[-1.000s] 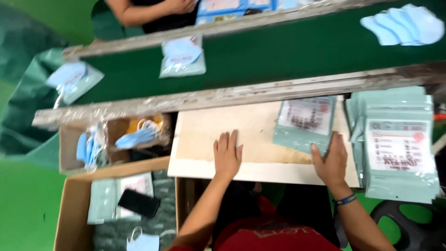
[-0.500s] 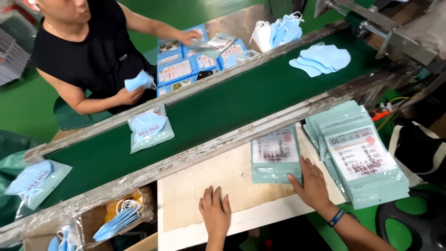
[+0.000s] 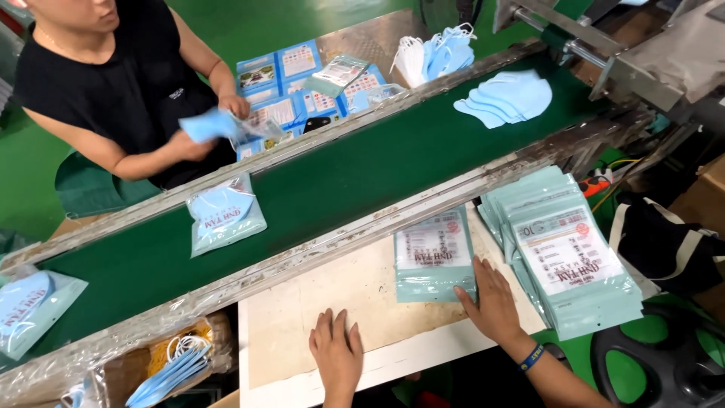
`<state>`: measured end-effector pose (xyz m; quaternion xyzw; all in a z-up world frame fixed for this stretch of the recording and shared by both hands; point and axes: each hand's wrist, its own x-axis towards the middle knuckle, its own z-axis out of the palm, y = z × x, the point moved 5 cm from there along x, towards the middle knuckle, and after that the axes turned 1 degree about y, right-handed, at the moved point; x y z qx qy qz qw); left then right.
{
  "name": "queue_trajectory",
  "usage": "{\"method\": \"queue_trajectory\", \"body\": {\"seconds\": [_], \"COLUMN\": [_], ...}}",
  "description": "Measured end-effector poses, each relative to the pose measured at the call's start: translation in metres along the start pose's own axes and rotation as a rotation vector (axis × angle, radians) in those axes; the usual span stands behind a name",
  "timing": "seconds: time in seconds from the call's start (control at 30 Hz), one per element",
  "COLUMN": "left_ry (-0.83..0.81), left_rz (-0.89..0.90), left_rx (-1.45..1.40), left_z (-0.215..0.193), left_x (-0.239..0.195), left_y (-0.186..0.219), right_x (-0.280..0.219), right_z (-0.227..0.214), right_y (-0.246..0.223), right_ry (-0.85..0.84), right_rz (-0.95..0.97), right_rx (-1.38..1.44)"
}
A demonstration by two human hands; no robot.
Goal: Packing face masks into plastic bags and cardboard boxes in an industrial facility.
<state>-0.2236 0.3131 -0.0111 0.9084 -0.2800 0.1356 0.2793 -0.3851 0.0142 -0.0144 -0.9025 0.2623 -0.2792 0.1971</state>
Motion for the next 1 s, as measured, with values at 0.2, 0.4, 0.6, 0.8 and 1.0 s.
{"method": "queue_trajectory", "body": {"seconds": [0.2,0.4,0.6,0.8,1.0], "left_ry": [-0.002,-0.056,-0.050,-0.038,-0.042], "left_rz": [0.012,-0.016,-0.006,-0.021,-0.023], "left_rx": [0.017,0.046,0.039,0.029,0.020], "left_z": [-0.003,-0.003,-0.004,-0.004,-0.004], "left_x": [0.001,0.002,0.001,0.001,0.001], "left_y": [0.005,0.004,0.006,0.005,0.004], "right_x": [-0.002,0.000,-0.001,-0.002,-0.002], "right_z": [-0.005,-0.006,-0.008,-0.006,-0.006], "right_y": [-0.003,-0.005,-0.006,-0.006,-0.007], "right_ry": [0.014,-0.012,0.032,0.043,0.052], "right_rz": [-0.019,-0.006,-0.038,-0.085,-0.072], "right_rx": [0.040,0.052,0.052,0.028,0.033]}}
